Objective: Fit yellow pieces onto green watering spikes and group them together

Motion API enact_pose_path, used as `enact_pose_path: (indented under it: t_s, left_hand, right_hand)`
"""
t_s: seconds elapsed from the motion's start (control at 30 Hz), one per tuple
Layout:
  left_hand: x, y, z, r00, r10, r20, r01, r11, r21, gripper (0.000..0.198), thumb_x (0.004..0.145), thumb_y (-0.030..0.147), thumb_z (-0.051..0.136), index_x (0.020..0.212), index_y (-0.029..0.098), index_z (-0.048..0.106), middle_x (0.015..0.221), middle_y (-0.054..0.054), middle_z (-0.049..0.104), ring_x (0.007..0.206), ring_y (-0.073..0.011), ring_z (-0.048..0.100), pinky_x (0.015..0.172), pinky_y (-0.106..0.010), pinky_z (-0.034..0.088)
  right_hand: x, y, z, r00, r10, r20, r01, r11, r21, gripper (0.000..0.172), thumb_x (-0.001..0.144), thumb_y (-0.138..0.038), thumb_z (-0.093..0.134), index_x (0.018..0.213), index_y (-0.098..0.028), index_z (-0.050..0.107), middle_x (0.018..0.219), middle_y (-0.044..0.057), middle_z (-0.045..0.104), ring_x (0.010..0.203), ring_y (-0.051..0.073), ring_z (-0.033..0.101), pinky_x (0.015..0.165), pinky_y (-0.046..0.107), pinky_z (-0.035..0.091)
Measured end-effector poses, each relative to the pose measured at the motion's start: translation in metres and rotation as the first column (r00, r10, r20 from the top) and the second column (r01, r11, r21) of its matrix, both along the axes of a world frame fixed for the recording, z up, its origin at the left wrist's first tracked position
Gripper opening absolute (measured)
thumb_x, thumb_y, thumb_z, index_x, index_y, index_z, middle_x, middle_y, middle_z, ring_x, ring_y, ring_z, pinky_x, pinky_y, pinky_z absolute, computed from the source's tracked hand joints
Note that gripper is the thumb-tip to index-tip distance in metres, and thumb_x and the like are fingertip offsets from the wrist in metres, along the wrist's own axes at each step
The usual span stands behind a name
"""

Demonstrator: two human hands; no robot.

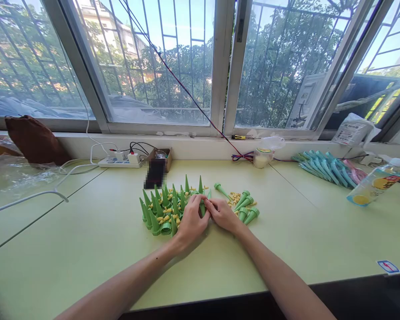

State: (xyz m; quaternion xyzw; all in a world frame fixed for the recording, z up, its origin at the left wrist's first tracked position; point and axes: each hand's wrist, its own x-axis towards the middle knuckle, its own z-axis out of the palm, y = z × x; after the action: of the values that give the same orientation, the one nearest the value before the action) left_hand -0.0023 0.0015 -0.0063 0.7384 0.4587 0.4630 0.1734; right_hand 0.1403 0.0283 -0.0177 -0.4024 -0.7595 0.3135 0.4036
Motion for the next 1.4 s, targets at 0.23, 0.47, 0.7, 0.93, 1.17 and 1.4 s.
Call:
enact_pose_path:
  t_s: [0.23, 0.47, 0.7, 0.93, 1.17, 1.4]
  left_hand:
    - [-0.0006, -0.0001, -0.0009, 1.0, -0.008, -0.027, 0.009, 0.999, 0.035, 0.022, 0.088, 0.006, 0.054, 0.106, 0.019, 0.055, 0.106, -0.008, 0.058, 0.093, -0.0217, 0.062, 0.086, -0.038, 0.053]
    - [-0.0007, -0.001, 0.0015, 1.0, -0.003, -0.018, 0.004, 0.999, 0.054, 0.023, 0.088, 0.006, 0.054, 0.106, 0.02, 0.056, 0.105, -0.008, 0.059, 0.093, -0.0211, 0.062, 0.086, -0.037, 0.054]
    - [0.0005, -0.0018, 0.0023, 0.999, 0.021, 0.032, -0.022, 0.999, 0.028, 0.023, 0.087, 0.005, 0.055, 0.105, 0.019, 0.055, 0.105, -0.008, 0.06, 0.094, -0.0212, 0.063, 0.085, -0.037, 0.054]
    - [-0.0006, -0.0024, 0.0014, 1.0, 0.01, 0.026, -0.011, 0.999, 0.046, 0.021, 0.09, 0.007, 0.053, 0.107, 0.02, 0.055, 0.108, -0.009, 0.06, 0.097, -0.0218, 0.063, 0.09, -0.04, 0.053]
    - [-0.0006, -0.0016, 0.0009, 1.0, 0.005, 0.022, -0.006, 0.999, 0.036, 0.023, 0.09, 0.007, 0.053, 0.11, 0.019, 0.055, 0.109, -0.009, 0.059, 0.096, -0.0216, 0.063, 0.09, -0.039, 0.053]
    - [0.0001, -0.0008, 0.0014, 1.0, 0.02, 0.023, -0.021, 0.998, 0.058, 0.022, 0.089, 0.005, 0.052, 0.106, 0.019, 0.055, 0.106, -0.009, 0.059, 0.095, -0.0212, 0.063, 0.087, -0.038, 0.053]
  right_hand:
    - [-0.0014, 0.0003, 0.0021, 0.999, -0.033, 0.011, 0.033, 0.999, 0.016, 0.061, 0.098, -0.071, 0.036, 0.062, -0.022, 0.035, 0.058, -0.004, 0.031, 0.056, 0.013, 0.029, 0.053, 0.029, 0.024]
    - [-0.0024, 0.0002, 0.0012, 0.999, -0.05, 0.013, 0.05, 0.998, 0.025, 0.059, 0.099, -0.068, 0.036, 0.063, -0.021, 0.037, 0.059, -0.003, 0.035, 0.056, 0.013, 0.031, 0.055, 0.029, 0.026]
    - [-0.0023, -0.0015, 0.0026, 0.999, -0.046, 0.021, 0.044, 0.996, 0.074, 0.054, 0.102, -0.063, 0.037, 0.07, -0.021, 0.046, 0.062, -0.002, 0.045, 0.059, 0.015, 0.04, 0.058, 0.03, 0.031]
    - [-0.002, 0.0006, 0.0002, 0.999, -0.049, 0.003, 0.049, 0.997, 0.064, 0.058, 0.101, -0.067, 0.036, 0.064, -0.022, 0.04, 0.058, -0.003, 0.039, 0.057, 0.014, 0.034, 0.055, 0.03, 0.028]
    - [-0.0016, 0.0027, -0.0028, 0.998, -0.064, 0.0, 0.064, 0.997, 0.041, 0.06, 0.099, -0.069, 0.037, 0.061, -0.022, 0.033, 0.057, -0.004, 0.03, 0.056, 0.013, 0.028, 0.053, 0.029, 0.023]
    - [-0.0033, 0.0003, 0.0015, 0.996, -0.087, 0.024, 0.084, 0.992, 0.091, 0.055, 0.101, -0.065, 0.038, 0.069, -0.021, 0.046, 0.062, -0.002, 0.044, 0.059, 0.014, 0.038, 0.057, 0.029, 0.029]
